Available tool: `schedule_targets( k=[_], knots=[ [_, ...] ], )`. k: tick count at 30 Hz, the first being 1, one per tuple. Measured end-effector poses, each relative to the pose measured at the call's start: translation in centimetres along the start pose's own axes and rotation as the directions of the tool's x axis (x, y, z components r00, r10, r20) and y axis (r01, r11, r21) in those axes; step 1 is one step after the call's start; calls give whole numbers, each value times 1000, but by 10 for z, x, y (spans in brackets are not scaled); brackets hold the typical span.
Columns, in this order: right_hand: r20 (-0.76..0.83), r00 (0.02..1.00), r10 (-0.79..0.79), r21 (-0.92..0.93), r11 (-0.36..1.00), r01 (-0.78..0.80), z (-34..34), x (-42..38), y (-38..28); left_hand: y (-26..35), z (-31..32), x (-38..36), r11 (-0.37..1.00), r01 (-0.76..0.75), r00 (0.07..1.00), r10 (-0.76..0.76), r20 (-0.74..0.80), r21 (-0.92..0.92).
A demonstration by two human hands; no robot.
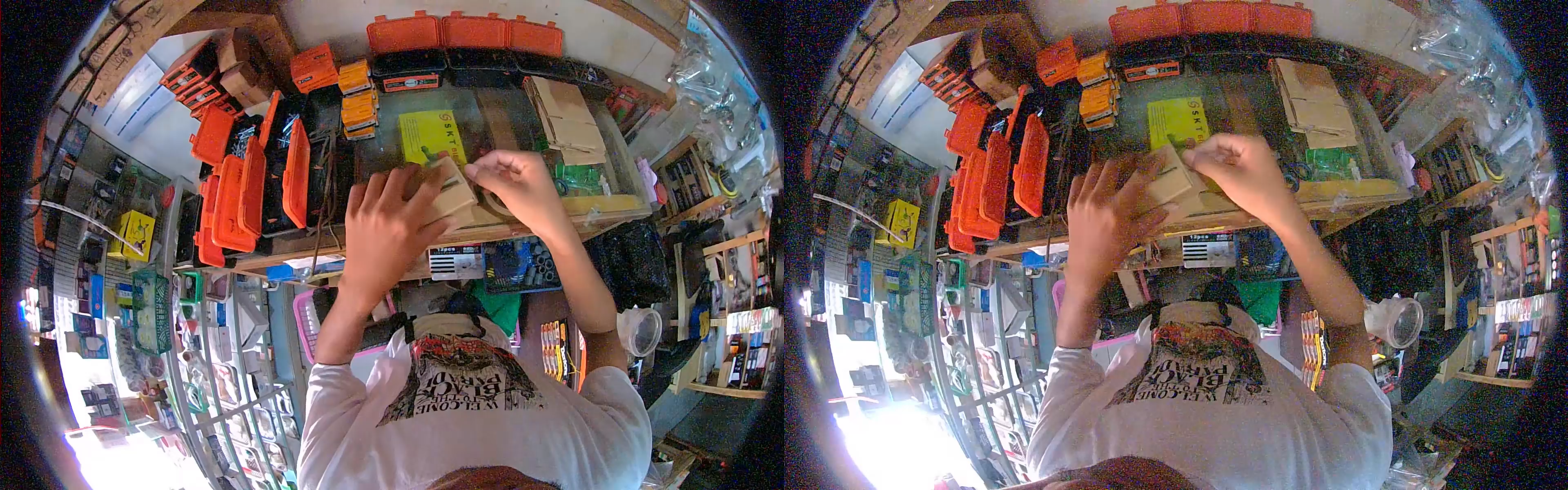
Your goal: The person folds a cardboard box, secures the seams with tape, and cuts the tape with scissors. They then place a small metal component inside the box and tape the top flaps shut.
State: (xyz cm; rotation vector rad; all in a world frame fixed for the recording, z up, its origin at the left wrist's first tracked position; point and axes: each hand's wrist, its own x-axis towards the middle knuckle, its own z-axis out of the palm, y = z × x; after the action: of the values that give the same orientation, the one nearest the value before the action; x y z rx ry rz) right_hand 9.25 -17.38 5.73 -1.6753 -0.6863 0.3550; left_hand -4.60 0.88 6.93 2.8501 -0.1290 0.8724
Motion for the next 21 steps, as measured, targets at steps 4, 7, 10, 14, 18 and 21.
schedule_targets(
  k=[4,7,10,14,18,21],
  knots=[
    [72,995,72,-54,996,-68,0,16,26,-8,12,1,999,-24,996,22,83,28],
    [137,981,135,-17,991,-134,-1,18,35,-9,19,-2,993,-79,993,71,94,85],
    [106,982,157,89,982,-166,2,16,43,-8,19,1,992,-85,982,68,179,90],
    [75,982,171,38,984,-174,4,14,35,-10,27,-2,968,-169,984,154,92,187],
    [52,988,143,-10,990,-143,7,12,34,-11,37,-9,977,-143,988,130,86,161],
    [33,995,91,-157,984,-85,7,15,36,-14,42,-11,980,-138,990,132,51,142]
  ],
)
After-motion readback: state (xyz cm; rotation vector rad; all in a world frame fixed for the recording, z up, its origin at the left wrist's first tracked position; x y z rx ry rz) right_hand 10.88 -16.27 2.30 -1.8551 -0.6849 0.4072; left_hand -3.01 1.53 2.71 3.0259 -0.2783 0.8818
